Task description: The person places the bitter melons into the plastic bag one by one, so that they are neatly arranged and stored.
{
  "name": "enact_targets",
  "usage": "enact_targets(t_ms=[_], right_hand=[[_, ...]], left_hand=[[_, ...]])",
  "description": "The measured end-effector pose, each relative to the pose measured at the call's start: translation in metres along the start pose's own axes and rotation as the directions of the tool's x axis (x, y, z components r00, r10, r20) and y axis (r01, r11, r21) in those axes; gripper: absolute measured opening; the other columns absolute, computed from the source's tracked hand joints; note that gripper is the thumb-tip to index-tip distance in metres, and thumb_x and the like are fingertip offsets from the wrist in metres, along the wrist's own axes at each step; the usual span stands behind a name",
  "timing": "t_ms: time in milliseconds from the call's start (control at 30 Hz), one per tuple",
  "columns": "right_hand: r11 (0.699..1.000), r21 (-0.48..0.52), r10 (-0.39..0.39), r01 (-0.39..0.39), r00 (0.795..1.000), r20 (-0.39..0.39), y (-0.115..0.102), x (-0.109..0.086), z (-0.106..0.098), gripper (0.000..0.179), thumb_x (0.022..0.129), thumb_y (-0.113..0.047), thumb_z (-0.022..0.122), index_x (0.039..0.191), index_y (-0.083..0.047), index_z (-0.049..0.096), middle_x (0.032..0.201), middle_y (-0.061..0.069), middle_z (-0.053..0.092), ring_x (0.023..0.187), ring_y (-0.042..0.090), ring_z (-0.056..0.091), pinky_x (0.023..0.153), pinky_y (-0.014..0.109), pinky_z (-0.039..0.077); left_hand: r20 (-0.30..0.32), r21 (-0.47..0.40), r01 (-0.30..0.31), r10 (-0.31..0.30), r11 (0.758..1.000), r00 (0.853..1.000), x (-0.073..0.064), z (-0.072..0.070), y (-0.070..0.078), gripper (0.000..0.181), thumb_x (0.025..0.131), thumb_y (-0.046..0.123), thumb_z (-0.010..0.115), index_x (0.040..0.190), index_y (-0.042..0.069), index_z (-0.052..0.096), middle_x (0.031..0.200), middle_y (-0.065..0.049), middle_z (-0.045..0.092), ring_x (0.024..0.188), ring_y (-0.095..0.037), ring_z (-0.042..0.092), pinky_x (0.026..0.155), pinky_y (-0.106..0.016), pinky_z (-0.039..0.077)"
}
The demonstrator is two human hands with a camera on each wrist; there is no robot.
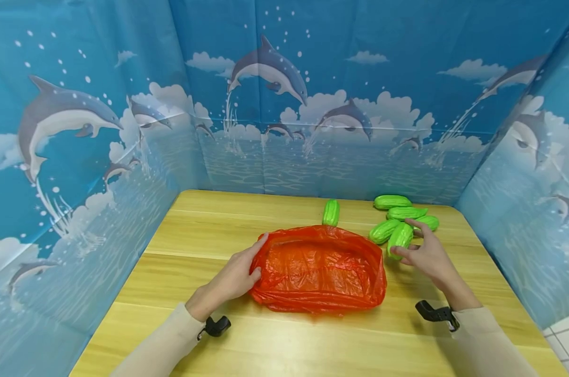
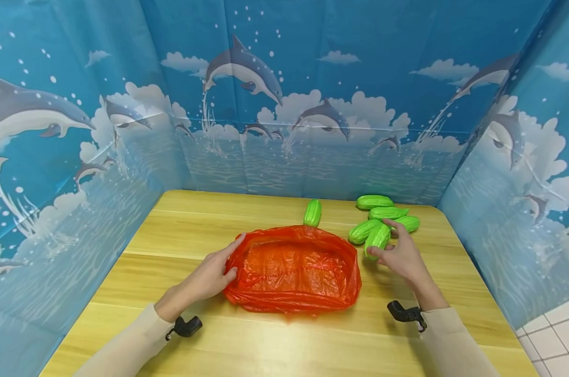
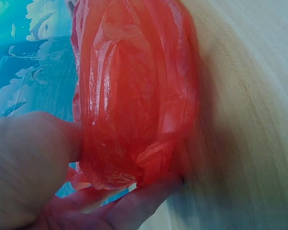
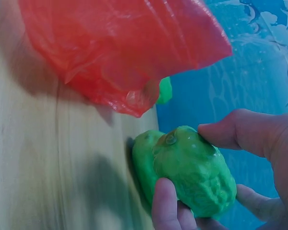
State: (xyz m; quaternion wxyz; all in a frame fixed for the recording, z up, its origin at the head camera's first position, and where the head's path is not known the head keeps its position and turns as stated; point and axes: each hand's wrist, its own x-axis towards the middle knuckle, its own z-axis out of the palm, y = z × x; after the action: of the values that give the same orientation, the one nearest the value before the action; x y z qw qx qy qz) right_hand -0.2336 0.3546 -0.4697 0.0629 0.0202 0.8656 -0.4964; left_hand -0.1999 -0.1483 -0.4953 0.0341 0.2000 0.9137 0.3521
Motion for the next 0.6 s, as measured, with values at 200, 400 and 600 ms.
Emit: enact_targets(t_ms=[200, 400, 600], right_hand=[[1.000, 0.001, -0.010, 0.010, 1.000, -0.005, -0.006, -0.003, -0.001, 0.108, 0.110, -0.010, 0.080, 0.188, -0.007, 0.005, 0.184, 0.049, 0.008, 0.096, -0.001, 0.071, 0.086, 0.035, 0.074], [1.000, -0.009, -0.026, 0.026, 1.000, -0.016, -0.015, -0.006, -0.001, 0.108, 0.110, -0.013, 0.081, 0.189, -0.011, 0.007, 0.185, 0.046, 0.010, 0.121, 0.024, 0.069, 0.088, 0.036, 0.074], [0.999, 0.002, -0.045, 0.045, 0.999, -0.013, -0.022, -0.009, 0.000, 0.108, 0.110, -0.014, 0.081, 0.189, -0.014, 0.009, 0.188, 0.043, 0.009, 0.145, 0.055, 0.055, 0.088, 0.035, 0.074]], left_hand=[[0.001, -0.003, 0.006, -0.006, 1.000, 1.000, 0.000, 0.001, 0.001, 0.091, 0.110, -0.002, 0.068, 0.188, 0.016, 0.025, 0.186, -0.017, 0.044, 0.168, -0.038, 0.053, 0.136, -0.057, 0.049], [0.003, 0.004, 0.013, -0.013, 1.000, 1.000, 0.001, 0.002, 0.003, 0.091, 0.111, -0.001, 0.067, 0.188, 0.017, 0.023, 0.187, -0.017, 0.044, 0.162, -0.036, 0.059, 0.134, -0.054, 0.053], [-0.008, 0.014, 0.009, -0.009, 1.000, 1.000, 0.002, 0.003, 0.005, 0.091, 0.110, 0.000, 0.068, 0.188, 0.017, 0.024, 0.186, -0.017, 0.045, 0.168, -0.039, 0.053, 0.137, -0.057, 0.049]])
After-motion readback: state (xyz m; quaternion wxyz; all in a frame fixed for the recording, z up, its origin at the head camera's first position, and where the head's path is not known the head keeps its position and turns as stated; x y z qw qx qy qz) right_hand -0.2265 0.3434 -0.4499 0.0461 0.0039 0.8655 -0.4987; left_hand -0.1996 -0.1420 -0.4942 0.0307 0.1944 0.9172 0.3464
